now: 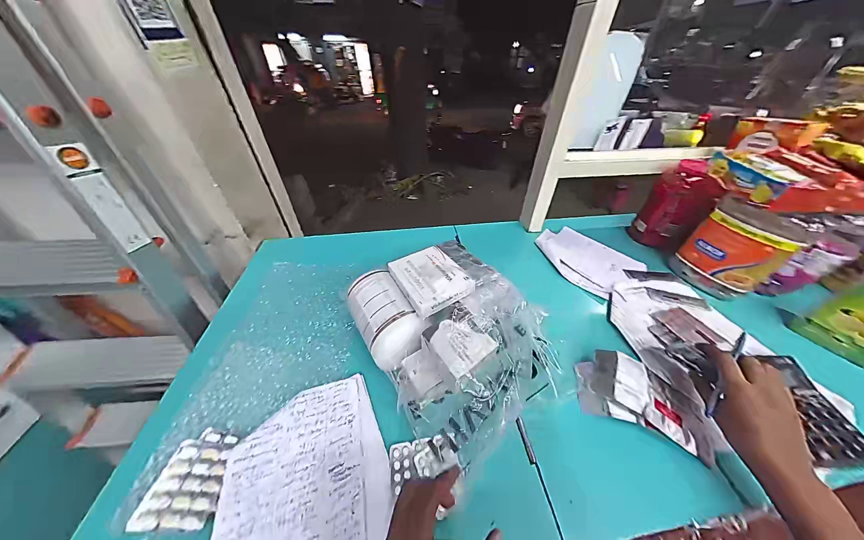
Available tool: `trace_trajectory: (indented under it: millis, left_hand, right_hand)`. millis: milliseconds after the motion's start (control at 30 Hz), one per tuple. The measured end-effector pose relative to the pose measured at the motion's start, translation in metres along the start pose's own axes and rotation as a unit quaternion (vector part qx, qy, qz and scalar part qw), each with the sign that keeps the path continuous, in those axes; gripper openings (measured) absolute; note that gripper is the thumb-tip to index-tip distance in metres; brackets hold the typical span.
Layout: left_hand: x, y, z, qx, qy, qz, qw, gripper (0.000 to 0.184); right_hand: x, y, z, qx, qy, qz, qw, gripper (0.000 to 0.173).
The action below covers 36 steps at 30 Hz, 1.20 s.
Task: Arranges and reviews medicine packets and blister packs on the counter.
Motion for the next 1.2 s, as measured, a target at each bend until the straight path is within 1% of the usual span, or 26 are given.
trace_trajectory:
  millis: [67,100,167,233,300,333,367,400,433,500,533,567,600,633,667,700,767,800,833,900,933,967,1033,1067,1100,1200]
  left_hand:
    - [0.014,-0.011,-0.02,0.143,-0.044,0.003,0.989,0.067]
    - [0.021,-0.013,-0.028,0.197,-0.07,0.001,0.978,0.073]
    - [0.031,-0.013,-0.043,0.275,-0.113,-0.01,0.955,0.076]
    - [0.035,-0.008,-0.052,0.333,-0.145,-0.022,0.931,0.069]
    - [0.037,-0.005,-0.056,0.359,-0.171,-0.039,0.917,0.045]
    - [0.038,-0.004,-0.057,0.366,-0.184,-0.05,0.911,0.032]
    - [0.038,-0.004,-0.057,0.365,-0.196,-0.06,0.908,0.025]
    - [0.04,-0.004,-0.054,0.357,-0.204,-0.069,0.909,0.023]
    - [0.041,-0.004,-0.051,0.344,-0.208,-0.073,0.913,0.023]
    - [0.042,-0.007,-0.045,0.302,-0.21,-0.073,0.927,0.025]
    - [0.043,-0.007,-0.041,0.284,-0.215,-0.075,0.932,0.025]
    - [0.043,-0.008,-0.039,0.269,-0.222,-0.08,0.934,0.025]
    - [0.043,-0.009,-0.037,0.254,-0.23,-0.085,0.936,0.025]
    - [0.043,-0.009,-0.036,0.236,-0.237,-0.093,0.938,0.025]
    - [0.043,-0.009,-0.036,0.222,-0.241,-0.098,0.94,0.025]
    - [0.043,-0.009,-0.036,0.212,-0.242,-0.1,0.942,0.024]
    - [0.043,-0.01,-0.035,0.202,-0.236,-0.1,0.945,0.024]
    - [0.043,-0.011,-0.034,0.198,-0.235,-0.1,0.946,0.024]
    - [0.043,-0.012,-0.033,0.195,-0.233,-0.102,0.947,0.023]
    - [0.043,-0.014,-0.032,0.19,-0.225,-0.11,0.949,0.023]
    - [0.042,-0.015,-0.032,0.186,-0.22,-0.116,0.95,0.022]
    - [0.043,-0.015,-0.031,0.183,-0.217,-0.123,0.951,0.022]
    - [0.043,-0.015,-0.03,0.178,-0.208,-0.135,0.952,0.021]
    - [0.043,-0.014,-0.03,0.175,-0.202,-0.138,0.954,0.022]
    - [0.043,-0.013,-0.029,0.172,-0.196,-0.139,0.955,0.022]
    - [0.041,-0.01,-0.024,0.158,-0.182,-0.138,0.961,0.022]
  right_hand:
    - [0.006,-0.014,-0.015,0.011,0.041,0.014,0.999,0.045]
    - [0.007,-0.019,-0.019,0.036,0.067,0.015,0.997,0.049]
    - [0.01,-0.027,-0.014,0.101,0.134,0.019,0.986,0.056]
    - [0.014,-0.032,-0.006,0.145,0.219,0.022,0.965,0.072]
    - [0.019,-0.035,0.002,0.18,0.294,0.012,0.939,0.084]
    - [0.02,-0.035,0.009,0.189,0.308,0.008,0.932,0.086]
    - [0.02,-0.032,0.017,0.192,0.298,0.005,0.935,0.084]
    - [0.019,-0.027,0.022,0.193,0.271,0.002,0.943,0.082]
    - [0.015,-0.02,0.027,0.192,0.224,0.004,0.955,0.078]
    - [0.0,0.004,0.035,0.212,0.119,0.031,0.969,0.065]
    - [-0.009,0.026,0.037,0.249,0.098,0.051,0.962,0.056]
    - [-0.019,0.052,0.039,0.31,0.104,0.075,0.942,0.049]
    - [-0.031,0.079,0.037,0.369,0.137,0.095,0.914,0.046]
    - [-0.042,0.106,0.032,0.4,0.167,0.128,0.892,0.047]
    - [-0.05,0.132,0.025,0.402,0.184,0.154,0.884,0.045]
    - [-0.055,0.157,0.018,0.39,0.187,0.17,0.886,0.038]
    - [-0.057,0.199,-0.002,0.378,0.149,0.18,0.896,0.028]
    - [-0.054,0.216,-0.009,0.378,0.119,0.164,0.904,0.029]
    - [-0.051,0.232,-0.012,0.366,0.093,0.14,0.915,0.038]
    - [-0.044,0.258,-0.011,0.324,0.088,0.089,0.938,0.069]
    - [-0.043,0.268,-0.013,0.302,0.089,0.068,0.947,0.08]
    - [-0.042,0.276,-0.014,0.284,0.098,0.047,0.953,0.083]
    - [-0.04,0.283,-0.015,0.263,0.123,0.009,0.957,0.079]
    - [-0.038,0.284,-0.016,0.259,0.137,-0.006,0.956,0.081]
    - [-0.036,0.283,-0.017,0.258,0.134,-0.012,0.957,0.088]
    - [-0.036,0.271,-0.018,0.32,0.106,-0.006,0.941,0.086]
Point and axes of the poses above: each hand's wrist, its own x-axis towards the middle knuckle, its own z-axis out of the back of the hand, y = z × x, the point moved 4 cm from there along x, towards the middle knuckle, and after that the axes turned 1 degree about y, right-handed, at the moved point
